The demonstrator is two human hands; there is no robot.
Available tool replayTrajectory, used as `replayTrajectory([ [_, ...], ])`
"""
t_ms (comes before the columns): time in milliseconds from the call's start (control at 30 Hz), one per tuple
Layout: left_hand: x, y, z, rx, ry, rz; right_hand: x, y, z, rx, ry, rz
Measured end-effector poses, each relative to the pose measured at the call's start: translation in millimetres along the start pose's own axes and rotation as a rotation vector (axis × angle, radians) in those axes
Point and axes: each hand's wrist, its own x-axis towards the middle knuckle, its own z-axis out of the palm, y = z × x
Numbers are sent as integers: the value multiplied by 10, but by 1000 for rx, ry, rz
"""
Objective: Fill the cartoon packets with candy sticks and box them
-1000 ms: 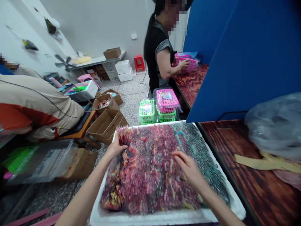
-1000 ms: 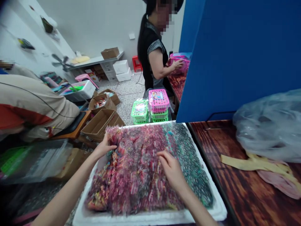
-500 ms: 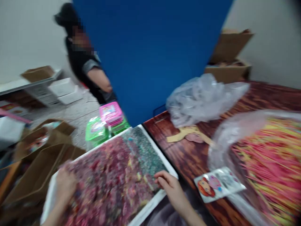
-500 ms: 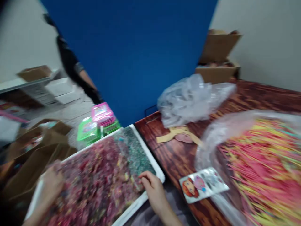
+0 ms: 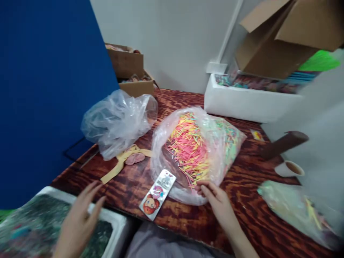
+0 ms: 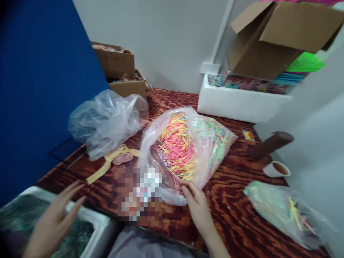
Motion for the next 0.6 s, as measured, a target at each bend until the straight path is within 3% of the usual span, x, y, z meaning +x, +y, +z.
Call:
replayTrajectory([
  [100, 196, 495, 792, 36, -254, 104, 182, -29, -628, -159, 184, -106],
  [200, 243, 882, 1248, 120, -435, 99, 386, -6, -1081, -444, 305, -260],
  [300, 248, 993, 1357, 166, -534, 11, 657, 6, -1337, -751, 336, -453],
  [467, 321, 834, 1397, 25, -607, -176, 1319, -295, -1425, -1108, 276, -672],
  [533, 324, 787, 1451, -109, -587, -215, 1595, -489, -1349, -1156, 214, -633],
  [600, 285, 798, 1497, -339, -588, -281, 1820, -642, -1214, -1111, 257, -490],
])
